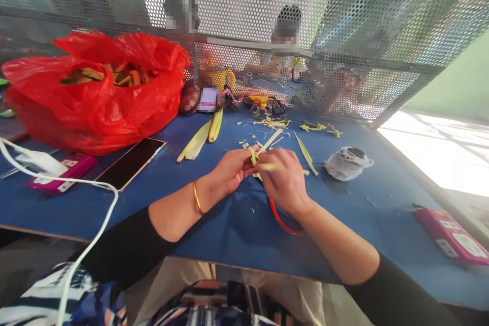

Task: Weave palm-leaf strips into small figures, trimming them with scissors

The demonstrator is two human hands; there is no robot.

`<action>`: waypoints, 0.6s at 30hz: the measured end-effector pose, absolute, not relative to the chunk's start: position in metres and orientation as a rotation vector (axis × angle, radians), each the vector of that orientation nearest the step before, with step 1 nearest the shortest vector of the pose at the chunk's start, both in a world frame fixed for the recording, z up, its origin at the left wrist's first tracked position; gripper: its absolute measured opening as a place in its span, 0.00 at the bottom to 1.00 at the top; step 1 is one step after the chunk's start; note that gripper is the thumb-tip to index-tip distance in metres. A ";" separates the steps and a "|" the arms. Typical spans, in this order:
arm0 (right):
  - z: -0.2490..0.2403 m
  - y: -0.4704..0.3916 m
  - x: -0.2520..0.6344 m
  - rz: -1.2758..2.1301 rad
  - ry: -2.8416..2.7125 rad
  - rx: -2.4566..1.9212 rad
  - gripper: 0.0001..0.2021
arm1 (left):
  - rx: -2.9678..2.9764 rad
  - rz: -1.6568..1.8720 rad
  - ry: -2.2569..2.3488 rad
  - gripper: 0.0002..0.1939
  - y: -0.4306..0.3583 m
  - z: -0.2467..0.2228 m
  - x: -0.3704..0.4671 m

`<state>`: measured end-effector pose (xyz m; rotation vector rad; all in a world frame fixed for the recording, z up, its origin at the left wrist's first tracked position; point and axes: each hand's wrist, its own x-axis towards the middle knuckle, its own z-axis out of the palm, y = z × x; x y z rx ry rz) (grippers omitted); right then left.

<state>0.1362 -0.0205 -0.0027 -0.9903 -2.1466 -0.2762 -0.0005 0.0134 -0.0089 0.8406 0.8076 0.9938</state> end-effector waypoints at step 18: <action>0.013 0.003 0.158 1.474 -1.309 -1.405 0.10 | 0.544 0.926 0.802 0.11 0.014 0.009 -0.007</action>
